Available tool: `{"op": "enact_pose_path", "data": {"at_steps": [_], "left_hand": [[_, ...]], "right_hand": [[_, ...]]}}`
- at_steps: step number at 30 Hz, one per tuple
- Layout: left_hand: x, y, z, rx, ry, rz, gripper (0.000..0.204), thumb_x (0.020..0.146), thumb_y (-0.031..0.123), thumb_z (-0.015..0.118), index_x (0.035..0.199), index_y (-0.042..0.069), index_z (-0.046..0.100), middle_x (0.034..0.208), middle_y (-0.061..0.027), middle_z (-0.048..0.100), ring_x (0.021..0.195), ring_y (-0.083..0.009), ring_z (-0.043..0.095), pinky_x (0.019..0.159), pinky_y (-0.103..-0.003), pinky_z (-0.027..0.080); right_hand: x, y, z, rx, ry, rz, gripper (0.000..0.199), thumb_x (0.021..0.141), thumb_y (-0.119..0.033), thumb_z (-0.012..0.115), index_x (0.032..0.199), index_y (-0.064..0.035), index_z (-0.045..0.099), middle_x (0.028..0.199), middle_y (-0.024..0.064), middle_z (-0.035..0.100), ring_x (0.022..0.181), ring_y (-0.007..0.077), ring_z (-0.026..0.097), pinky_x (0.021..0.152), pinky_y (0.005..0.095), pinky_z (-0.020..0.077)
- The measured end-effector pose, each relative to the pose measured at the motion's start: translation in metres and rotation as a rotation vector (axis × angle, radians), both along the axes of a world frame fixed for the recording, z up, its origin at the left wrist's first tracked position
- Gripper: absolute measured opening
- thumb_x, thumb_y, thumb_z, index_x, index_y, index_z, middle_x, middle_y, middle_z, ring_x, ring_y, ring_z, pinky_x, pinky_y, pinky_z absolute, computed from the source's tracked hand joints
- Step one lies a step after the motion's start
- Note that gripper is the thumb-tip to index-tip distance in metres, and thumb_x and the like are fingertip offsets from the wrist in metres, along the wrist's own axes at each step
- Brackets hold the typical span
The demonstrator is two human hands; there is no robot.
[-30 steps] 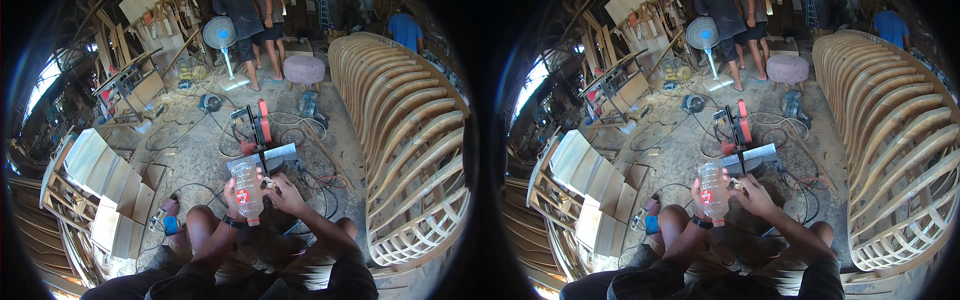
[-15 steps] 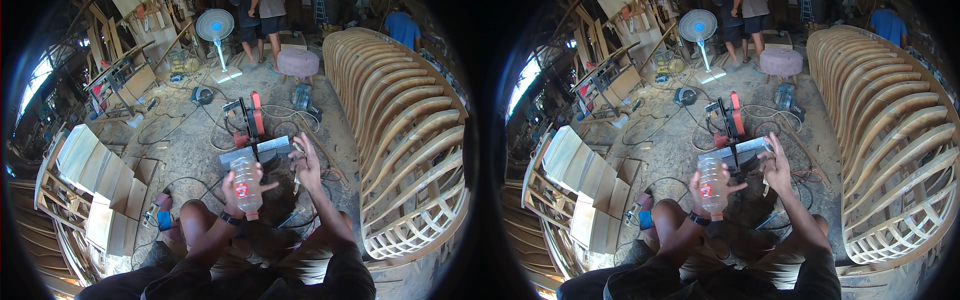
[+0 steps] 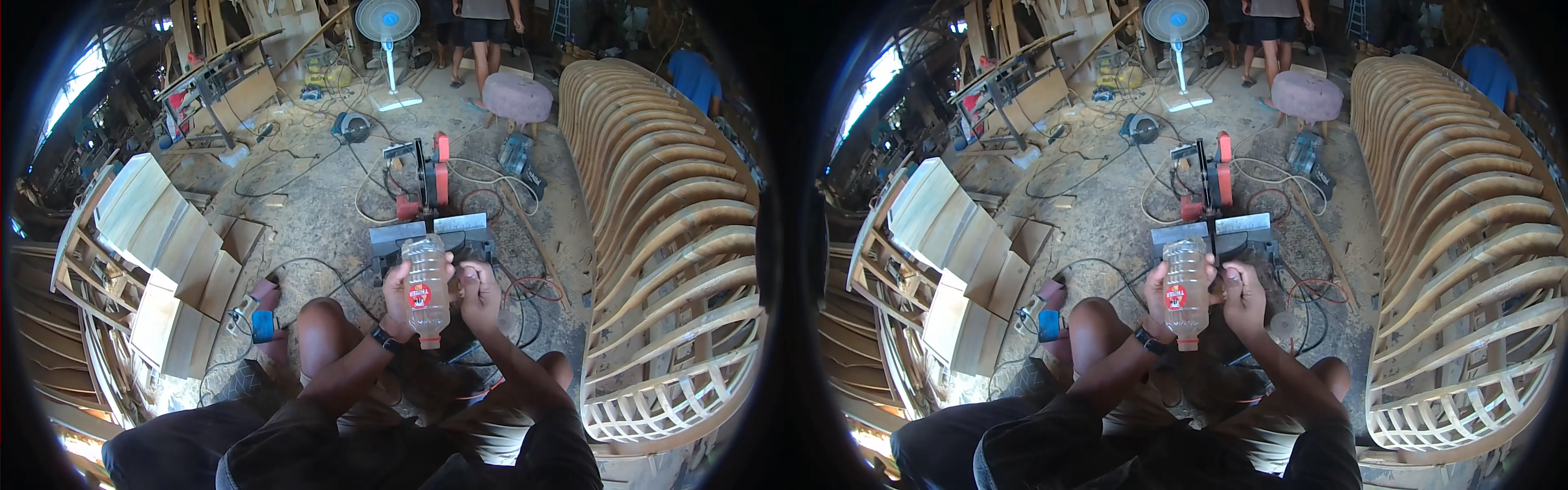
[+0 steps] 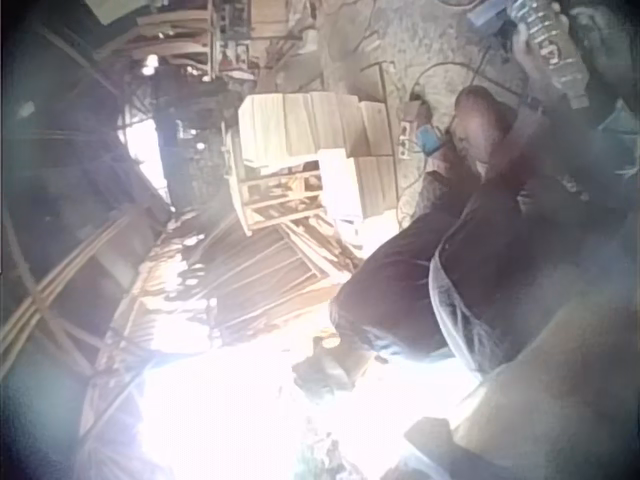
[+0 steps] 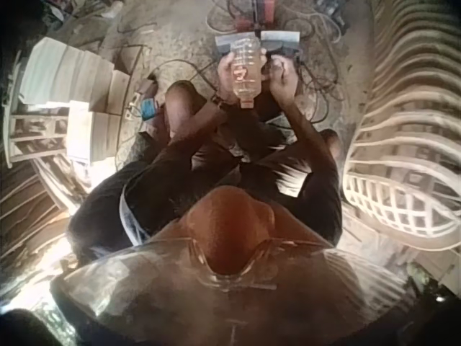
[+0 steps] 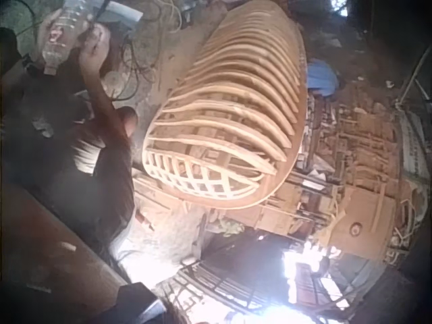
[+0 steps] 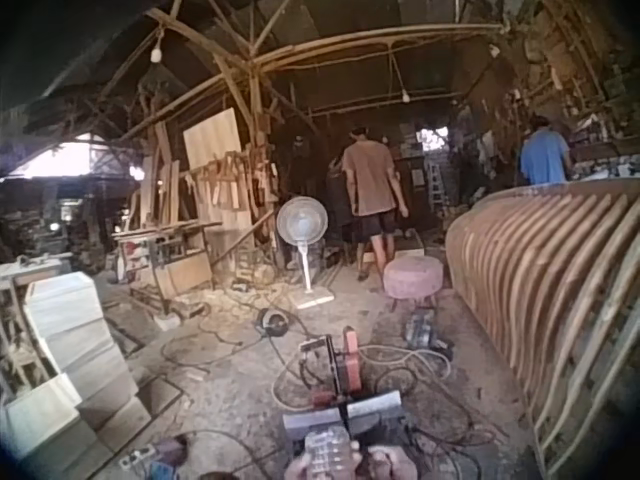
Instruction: The person uses a miter saw to cut a small piece of wood, applies a liquid from a bottle to a wooden component, and handles a small wooden block and a plastic bottle.
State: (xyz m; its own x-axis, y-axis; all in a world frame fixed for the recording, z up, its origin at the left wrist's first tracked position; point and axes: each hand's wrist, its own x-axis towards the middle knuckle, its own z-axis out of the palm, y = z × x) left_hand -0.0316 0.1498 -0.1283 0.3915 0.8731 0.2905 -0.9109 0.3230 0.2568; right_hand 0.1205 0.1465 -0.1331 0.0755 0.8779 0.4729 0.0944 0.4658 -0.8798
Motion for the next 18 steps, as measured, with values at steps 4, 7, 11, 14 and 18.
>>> {"op": "enact_pose_path", "data": {"at_steps": [4,7,11,14,18], "left_hand": [[-0.004,0.0,0.003,0.002,0.152,0.184,0.067,0.089,0.047,0.05,0.135,-0.001,0.042,0.13,-0.0183,0.05,0.114,-0.0329,0.056,0.087,-0.06,0.05],[-0.017,0.002,0.0,0.107,0.156,0.099,0.071,0.087,0.044,0.051,0.138,-0.004,0.04,0.134,-0.0198,0.049,0.116,-0.0335,0.055,0.091,-0.057,0.049],[-0.014,-0.002,0.008,0.129,0.192,0.045,0.076,0.083,0.043,0.056,0.139,-0.005,0.039,0.137,-0.0207,0.049,0.12,-0.0338,0.053,0.101,-0.061,0.041],[-0.013,-0.004,0.011,0.129,0.152,0.078,0.071,0.082,0.037,0.058,0.138,-0.002,0.041,0.135,-0.02,0.051,0.116,-0.0293,0.056,0.107,-0.069,0.029],[-0.004,-0.003,0.014,0.115,0.092,0.047,0.064,0.083,0.032,0.057,0.136,-0.001,0.044,0.133,-0.0192,0.053,0.111,-0.0256,0.06,0.109,-0.07,0.025]], "right_hand": [[-0.005,0.01,0.003,0.293,-0.219,-0.014,0.02,0.096,-0.012,0.053,0.11,0.0003,0.06,0.106,0.0147,0.063,0.101,0.0231,0.061,0.088,0.0323,0.0461],[0.008,0.01,0.014,-0.237,-0.134,0.363,0.015,0.093,-0.012,0.059,0.1,0.0014,0.063,0.094,0.0116,0.066,0.089,0.0137,0.063,0.078,0.0293,0.049],[0.02,0.02,0.014,-0.198,-0.208,0.25,0.019,0.09,-0.016,0.068,0.083,0.001,0.064,0.069,0.0035,0.065,0.065,0.0065,0.059,0.059,0.0267,0.0467],[0.028,0.024,0.03,-0.21,-0.12,0.097,0.027,0.091,-0.021,0.067,0.074,-0.0003,0.063,0.06,0.0003,0.059,0.059,0.0044,0.051,0.053,0.0261,0.0414],[0.053,0.033,0.026,-0.222,0.041,-0.076,0.041,0.096,-0.028,0.06,0.064,-0.0027,0.056,0.054,-0.0029,0.049,0.056,0.0044,0.048,0.054,0.026,0.0416]]}}
